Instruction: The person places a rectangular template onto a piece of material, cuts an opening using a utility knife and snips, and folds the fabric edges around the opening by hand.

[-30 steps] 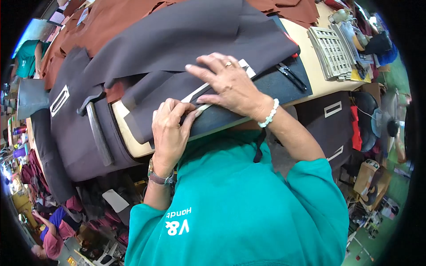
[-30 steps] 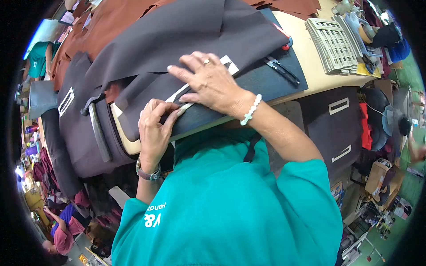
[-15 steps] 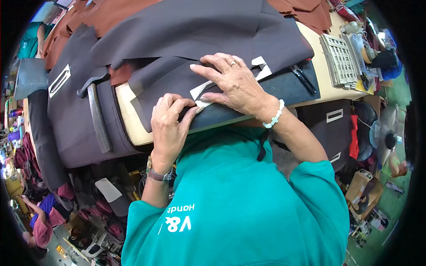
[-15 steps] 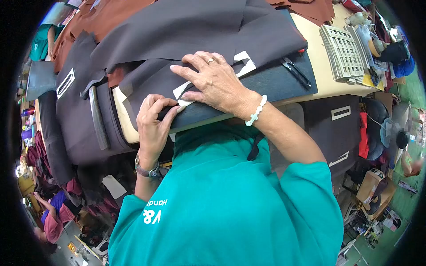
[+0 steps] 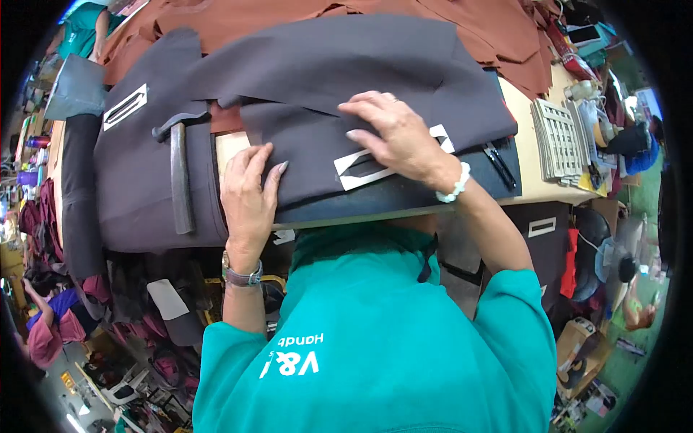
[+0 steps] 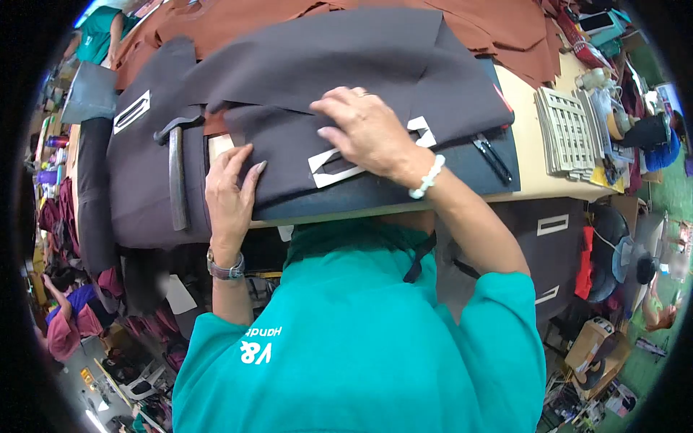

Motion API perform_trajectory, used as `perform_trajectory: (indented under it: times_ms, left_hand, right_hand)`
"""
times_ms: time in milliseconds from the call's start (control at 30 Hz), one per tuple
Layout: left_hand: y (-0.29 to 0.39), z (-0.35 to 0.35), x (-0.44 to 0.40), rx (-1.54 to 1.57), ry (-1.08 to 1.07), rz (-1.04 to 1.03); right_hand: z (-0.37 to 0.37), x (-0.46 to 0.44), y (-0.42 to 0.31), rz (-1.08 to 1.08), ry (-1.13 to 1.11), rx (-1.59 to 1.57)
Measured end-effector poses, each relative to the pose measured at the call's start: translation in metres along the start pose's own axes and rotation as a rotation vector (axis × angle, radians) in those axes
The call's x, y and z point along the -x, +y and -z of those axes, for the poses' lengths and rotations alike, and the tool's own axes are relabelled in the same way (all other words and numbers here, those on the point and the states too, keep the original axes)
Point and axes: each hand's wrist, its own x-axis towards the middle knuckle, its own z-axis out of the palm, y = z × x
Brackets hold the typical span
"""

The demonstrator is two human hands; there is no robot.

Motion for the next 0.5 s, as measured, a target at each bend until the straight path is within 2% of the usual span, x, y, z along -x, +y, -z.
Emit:
perform_trajectory:
  times_ms: [133,233,333,467,500]
  left_hand:
    - [0.006,0.004,-0.001,-0.079,-0.018,0.009]
    - [0.011,0.014,-0.010,0.051,0.141,-0.047]
    - [0.009,0.032,-0.026,0.056,0.305,-0.149]
    - [0.002,0.060,-0.053,0.122,0.428,-0.182]
    - [0.000,0.064,-0.058,0.216,0.453,-0.128]
  right_hand:
    - [-0.023,-0.029,-0.023,0.180,-0.089,-0.006]
    - [-0.035,-0.044,-0.036,0.230,-0.133,-0.063]
    - [-0.013,-0.063,-0.043,0.167,-0.299,-0.154]
    - [0.026,-0.084,-0.045,0.212,-0.090,-0.008]
    - [0.031,-0.089,-0.042,0.254,0.001,0.019]
